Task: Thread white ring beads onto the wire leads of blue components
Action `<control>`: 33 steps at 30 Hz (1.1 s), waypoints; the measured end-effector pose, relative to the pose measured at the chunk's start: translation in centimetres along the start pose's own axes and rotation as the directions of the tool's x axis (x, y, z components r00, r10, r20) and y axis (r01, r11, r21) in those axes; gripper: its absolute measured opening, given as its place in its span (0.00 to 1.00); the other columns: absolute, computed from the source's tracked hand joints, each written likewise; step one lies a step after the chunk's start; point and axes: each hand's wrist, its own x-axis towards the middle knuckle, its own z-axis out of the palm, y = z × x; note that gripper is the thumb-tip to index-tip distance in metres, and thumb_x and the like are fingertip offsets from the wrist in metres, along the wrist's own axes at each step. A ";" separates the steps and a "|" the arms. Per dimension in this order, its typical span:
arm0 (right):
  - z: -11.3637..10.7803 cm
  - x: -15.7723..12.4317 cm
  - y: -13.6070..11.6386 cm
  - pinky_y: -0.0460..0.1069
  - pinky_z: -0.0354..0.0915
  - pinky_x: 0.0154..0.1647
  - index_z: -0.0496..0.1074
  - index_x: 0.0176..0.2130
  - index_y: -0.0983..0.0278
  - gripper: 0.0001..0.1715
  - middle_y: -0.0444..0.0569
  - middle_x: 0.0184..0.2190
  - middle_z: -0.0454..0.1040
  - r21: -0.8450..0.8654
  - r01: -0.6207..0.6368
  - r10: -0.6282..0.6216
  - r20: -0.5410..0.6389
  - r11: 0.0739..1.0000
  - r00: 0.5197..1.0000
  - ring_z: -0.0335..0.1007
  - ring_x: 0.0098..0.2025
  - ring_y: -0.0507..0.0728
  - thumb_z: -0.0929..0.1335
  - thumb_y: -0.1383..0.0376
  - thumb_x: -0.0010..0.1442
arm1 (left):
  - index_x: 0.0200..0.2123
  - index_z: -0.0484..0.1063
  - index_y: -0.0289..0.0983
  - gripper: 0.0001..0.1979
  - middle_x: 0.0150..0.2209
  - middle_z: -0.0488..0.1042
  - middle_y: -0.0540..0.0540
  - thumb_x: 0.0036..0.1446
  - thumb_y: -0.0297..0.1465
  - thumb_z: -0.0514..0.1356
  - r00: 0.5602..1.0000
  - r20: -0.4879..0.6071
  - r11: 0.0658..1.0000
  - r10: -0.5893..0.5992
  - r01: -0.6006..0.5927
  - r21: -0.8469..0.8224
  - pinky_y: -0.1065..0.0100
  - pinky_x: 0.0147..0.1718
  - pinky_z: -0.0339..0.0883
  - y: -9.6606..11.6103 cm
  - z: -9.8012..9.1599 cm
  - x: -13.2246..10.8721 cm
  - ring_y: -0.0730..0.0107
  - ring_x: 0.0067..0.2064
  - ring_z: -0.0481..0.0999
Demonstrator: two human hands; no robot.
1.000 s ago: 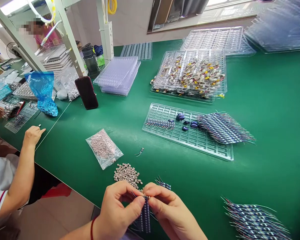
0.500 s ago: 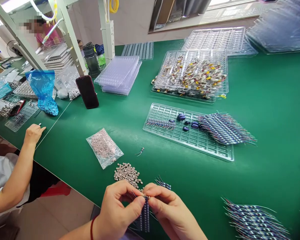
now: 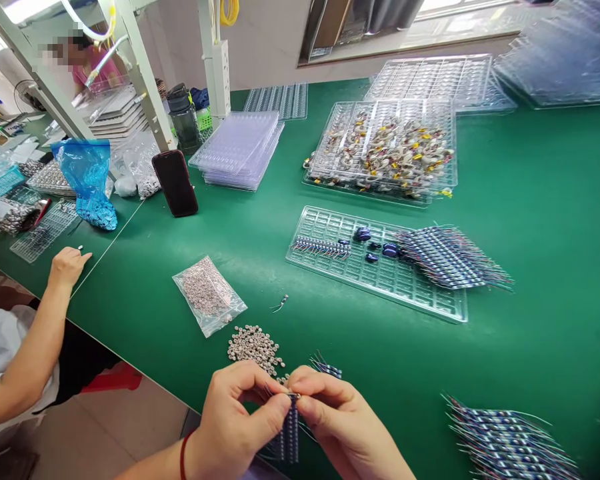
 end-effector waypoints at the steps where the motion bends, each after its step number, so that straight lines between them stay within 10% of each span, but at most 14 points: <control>1: 0.0 0.0 -0.1 0.44 0.65 0.32 0.80 0.23 0.59 0.13 0.46 0.25 0.70 -0.004 0.008 -0.008 0.001 1.000 1.000 0.65 0.29 0.52 0.82 0.58 0.36 | 0.26 0.76 0.34 0.08 0.26 0.74 0.46 0.51 0.34 0.64 1.000 0.000 1.000 0.003 -0.003 0.003 0.75 0.28 0.66 0.0 0.0 0.0 0.73 0.28 0.72; 33: -0.5 -0.2 -0.8 0.45 0.66 0.32 0.81 0.24 0.57 0.10 0.48 0.26 0.75 -0.118 0.006 0.008 0.116 0.993 0.993 0.69 0.30 0.54 0.81 0.58 0.40 | 0.24 0.75 0.34 0.09 0.23 0.72 0.47 0.50 0.34 0.64 0.995 0.098 1.000 -0.002 0.001 0.015 0.74 0.27 0.61 0.6 -0.8 0.0 0.75 0.26 0.67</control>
